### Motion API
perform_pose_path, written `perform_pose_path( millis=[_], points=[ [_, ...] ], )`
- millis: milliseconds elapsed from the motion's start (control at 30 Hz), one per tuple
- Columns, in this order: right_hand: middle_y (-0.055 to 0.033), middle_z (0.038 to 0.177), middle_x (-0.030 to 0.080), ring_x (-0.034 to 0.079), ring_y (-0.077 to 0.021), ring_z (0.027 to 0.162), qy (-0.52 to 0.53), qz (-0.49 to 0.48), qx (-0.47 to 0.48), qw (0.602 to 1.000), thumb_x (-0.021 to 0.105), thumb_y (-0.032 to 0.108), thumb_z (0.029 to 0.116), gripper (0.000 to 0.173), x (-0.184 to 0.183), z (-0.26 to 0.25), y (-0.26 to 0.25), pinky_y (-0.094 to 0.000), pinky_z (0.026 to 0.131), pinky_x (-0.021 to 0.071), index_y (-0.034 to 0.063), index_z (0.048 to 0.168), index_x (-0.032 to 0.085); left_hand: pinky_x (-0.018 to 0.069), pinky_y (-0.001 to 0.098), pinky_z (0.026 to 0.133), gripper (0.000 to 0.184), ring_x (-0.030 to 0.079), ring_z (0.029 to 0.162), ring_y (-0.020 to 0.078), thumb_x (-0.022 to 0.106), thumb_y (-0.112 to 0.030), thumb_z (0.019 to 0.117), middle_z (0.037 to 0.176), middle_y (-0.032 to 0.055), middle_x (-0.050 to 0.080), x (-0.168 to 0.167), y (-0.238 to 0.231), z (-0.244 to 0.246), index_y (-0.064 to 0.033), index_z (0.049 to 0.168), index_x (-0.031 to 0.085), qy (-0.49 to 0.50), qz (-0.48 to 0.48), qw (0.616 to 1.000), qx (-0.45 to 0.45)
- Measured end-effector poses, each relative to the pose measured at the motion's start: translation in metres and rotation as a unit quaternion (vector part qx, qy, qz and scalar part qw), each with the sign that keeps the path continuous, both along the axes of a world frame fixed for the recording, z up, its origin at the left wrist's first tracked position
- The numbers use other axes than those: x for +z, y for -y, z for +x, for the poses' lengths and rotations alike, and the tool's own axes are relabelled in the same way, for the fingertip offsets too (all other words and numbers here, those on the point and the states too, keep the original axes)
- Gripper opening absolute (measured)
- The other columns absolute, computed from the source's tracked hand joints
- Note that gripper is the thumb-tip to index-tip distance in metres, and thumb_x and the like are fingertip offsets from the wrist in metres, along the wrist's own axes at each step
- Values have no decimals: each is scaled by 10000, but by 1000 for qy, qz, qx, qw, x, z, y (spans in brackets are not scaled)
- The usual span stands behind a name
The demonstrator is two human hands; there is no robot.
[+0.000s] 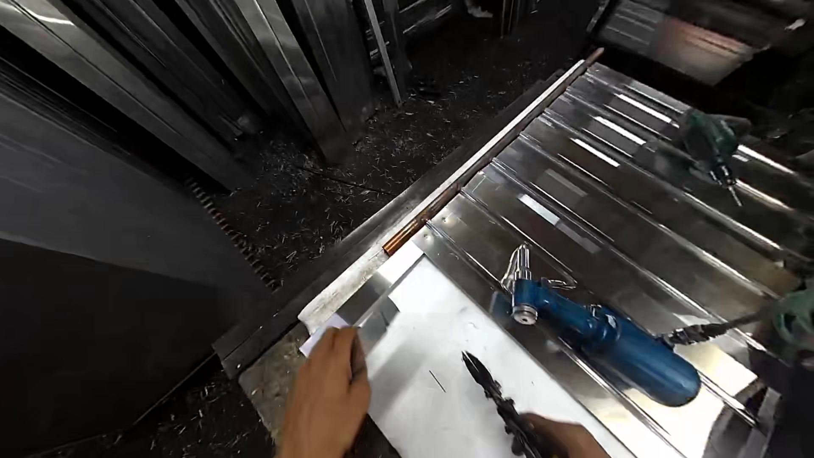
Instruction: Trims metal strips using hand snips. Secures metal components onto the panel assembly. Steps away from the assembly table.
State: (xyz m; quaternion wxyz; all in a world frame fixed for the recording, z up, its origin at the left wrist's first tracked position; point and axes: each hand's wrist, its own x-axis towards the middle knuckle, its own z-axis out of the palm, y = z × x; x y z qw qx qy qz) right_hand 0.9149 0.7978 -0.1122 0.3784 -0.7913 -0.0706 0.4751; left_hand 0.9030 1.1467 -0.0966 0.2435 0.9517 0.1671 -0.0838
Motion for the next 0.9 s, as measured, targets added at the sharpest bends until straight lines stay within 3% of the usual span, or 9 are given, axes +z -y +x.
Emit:
perform_pose_path(
  millis=[133, 200, 300, 367, 467, 567, 667, 767, 900],
  points=[
    [-16, 936, 748, 710, -194, 743, 11, -78, -7, 997, 742, 230, 768, 361, 12, 78, -63, -483, 662, 595, 155, 1121, 722, 545, 576, 690, 228, 664, 811, 320, 515, -156, 949, 908, 132, 655, -21, -51, 51, -47, 1041, 692, 21, -13, 1000, -13],
    [11, 879, 737, 699, -182, 733, 36, -152, 8, 988, 731, 276, 743, 308, 19, 110, -89, -484, 645, 579, 195, 1039, 734, 552, 563, 701, 244, 667, 828, 303, 494, -170, 956, 913, 114, 656, -29, -57, 70, -64, 1047, 694, 20, -23, 999, -21],
    [5, 826, 695, 682, -191, 748, 32, -225, 58, 972, 713, 317, 738, 266, 26, 151, -114, -494, 636, 551, 215, 983, 727, 537, 518, 672, 205, 645, 830, 296, 483, -172, 903, 880, 90, 619, -41, -55, 94, -88, 957, 662, 49, -25, 998, -28],
    [16, 813, 697, 681, -173, 716, 0, -232, 70, 970, 709, 316, 743, 247, 26, 172, -119, -471, 610, 556, 221, 971, 724, 510, 490, 616, 187, 623, 766, 268, 470, -184, 874, 817, 61, 589, -49, -54, 105, -110, 899, 640, 52, -31, 998, -27],
    [37, 864, 747, 708, -151, 712, -73, -212, 59, 973, 711, 272, 762, 225, 26, 192, -121, -438, 616, 582, 220, 980, 730, 505, 496, 591, 216, 625, 713, 247, 479, -212, 958, 780, 38, 603, -52, -59, 117, -135, 904, 673, -2, -53, 998, -18],
    [71, 881, 752, 705, -119, 731, -99, -209, 73, 970, 712, 265, 739, 241, 26, 201, -121, -417, 629, 576, 243, 977, 742, 484, 503, 557, 254, 623, 670, 223, 469, -285, 977, 726, 1, 610, -50, -69, 129, -197, 885, 689, -62, -76, 995, -1],
    [69, 861, 734, 689, -114, 691, -101, -207, 92, 969, 710, 269, 740, 226, 26, 207, -123, -409, 600, 572, 244, 964, 721, 457, 454, 531, 284, 583, 609, 152, 465, -360, 978, 656, -59, 577, -55, -78, 136, -265, 857, 703, -111, -151, 982, -6],
    [60, 844, 717, 670, -121, 666, -114, -211, 105, 965, 706, 266, 749, 238, 25, 216, -126, -411, 578, 555, 247, 986, 718, 404, 383, 473, 221, 506, 516, 109, 545, -366, 934, 584, -79, 519, -65, -76, 139, -273, 769, 660, -132, -230, 964, -14],
    [58, 840, 716, 668, -119, 635, -123, -200, 109, 966, 705, 259, 757, 242, 20, 221, -125, -399, 552, 569, 251, 997, 724, 453, 367, 465, 84, 547, 514, 106, 607, -294, 903, 611, -75, 571, -77, -77, 135, -276, 877, 685, -157, -269, 950, -13]
  ],
)
